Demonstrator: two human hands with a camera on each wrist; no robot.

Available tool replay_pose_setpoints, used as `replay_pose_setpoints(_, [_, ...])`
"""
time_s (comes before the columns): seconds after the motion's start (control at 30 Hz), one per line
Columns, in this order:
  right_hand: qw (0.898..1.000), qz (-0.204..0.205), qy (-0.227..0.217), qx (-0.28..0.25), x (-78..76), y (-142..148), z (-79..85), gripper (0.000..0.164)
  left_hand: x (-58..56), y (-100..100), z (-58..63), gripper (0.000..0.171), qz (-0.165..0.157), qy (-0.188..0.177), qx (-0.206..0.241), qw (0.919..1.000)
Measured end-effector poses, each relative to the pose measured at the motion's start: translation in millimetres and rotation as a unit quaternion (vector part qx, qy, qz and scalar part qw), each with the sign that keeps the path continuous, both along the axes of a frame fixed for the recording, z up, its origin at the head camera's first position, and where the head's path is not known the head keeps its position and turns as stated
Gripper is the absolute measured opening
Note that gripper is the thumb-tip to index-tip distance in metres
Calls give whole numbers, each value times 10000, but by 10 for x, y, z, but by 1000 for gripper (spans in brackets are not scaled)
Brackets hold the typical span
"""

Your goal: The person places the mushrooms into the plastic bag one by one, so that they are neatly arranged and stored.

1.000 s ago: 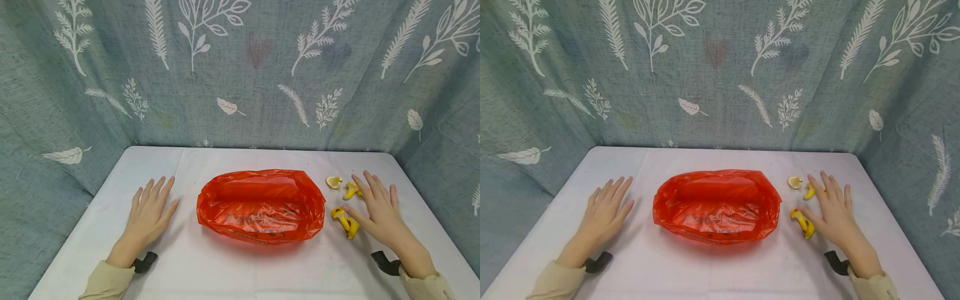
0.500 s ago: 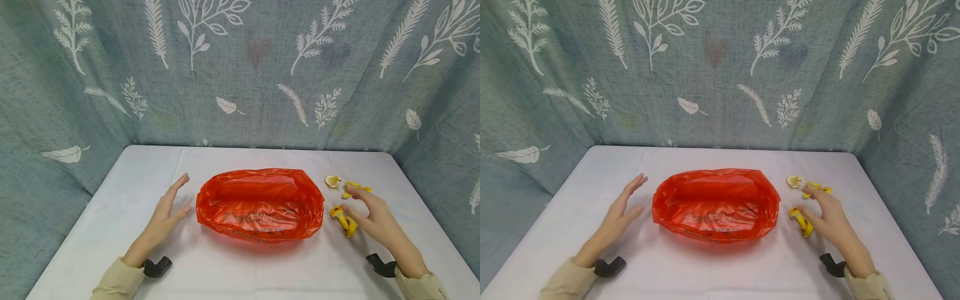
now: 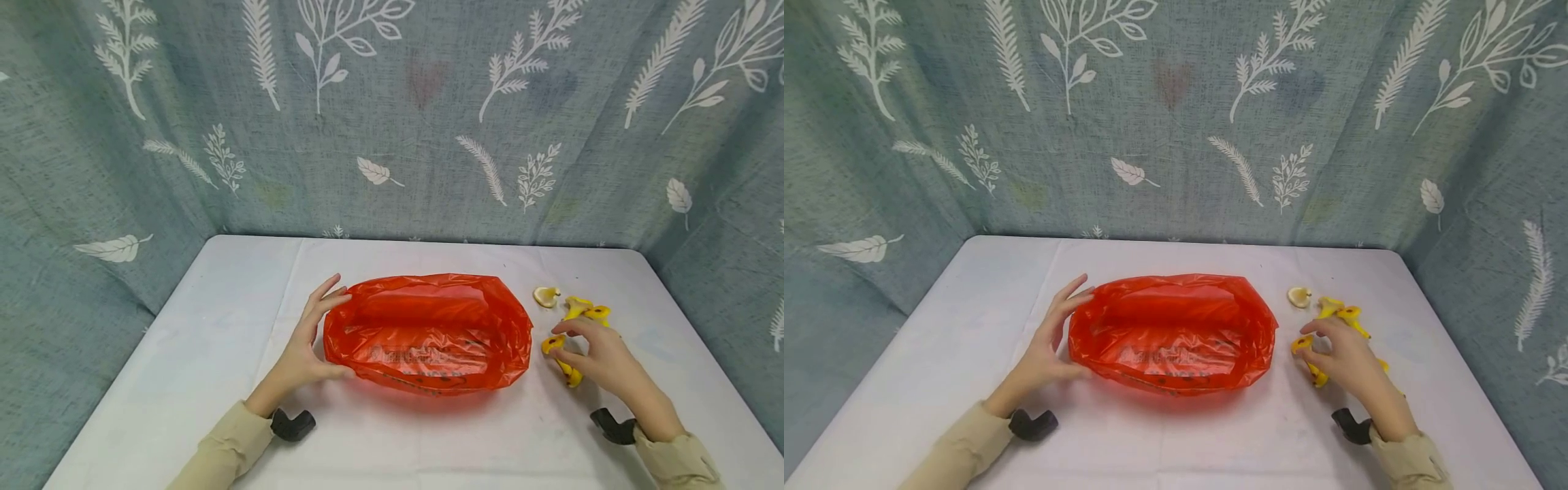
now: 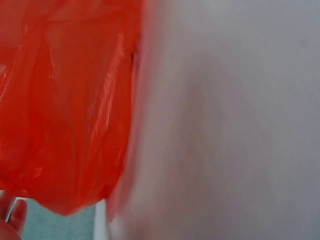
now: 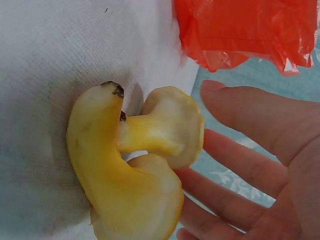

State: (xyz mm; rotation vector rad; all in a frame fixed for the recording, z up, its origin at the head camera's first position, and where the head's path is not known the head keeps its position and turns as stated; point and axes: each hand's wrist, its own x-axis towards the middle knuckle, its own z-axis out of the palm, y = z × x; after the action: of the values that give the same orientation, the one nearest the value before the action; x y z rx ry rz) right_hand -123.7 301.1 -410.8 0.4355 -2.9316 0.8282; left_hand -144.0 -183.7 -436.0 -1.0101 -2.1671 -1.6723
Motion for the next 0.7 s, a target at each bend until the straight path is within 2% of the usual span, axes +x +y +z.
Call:
replay_pose_setpoints(0.13, [9996, -31, -241, 129, -48, -20, -22, 31, -10, 48, -29, 101, -175, 145, 278, 9994])
replay_pose_setpoints(0.27, [9984, -6, -510, 228, -95, -29, -21, 30, -22, 58, -78, 97, -275, 266, 278, 9989])
replay_pose_setpoints(0.37, [9969, 76, -728, 297, -135, -38, -11, 28, 17, 69, -46, 92, -125, 284, 183, 9994])
replay_pose_setpoints(0.53, [9937, 42, -1071, 343, -165, -33, -17, 21, 29, 61, -91, 85, 104, 197, 82, 9997])
replay_pose_setpoints(0.7, [9933, 23, -1100, 362, -181, -32, -42, 20, 22, 45, -123, 79, 175, 81, 175, 9997])
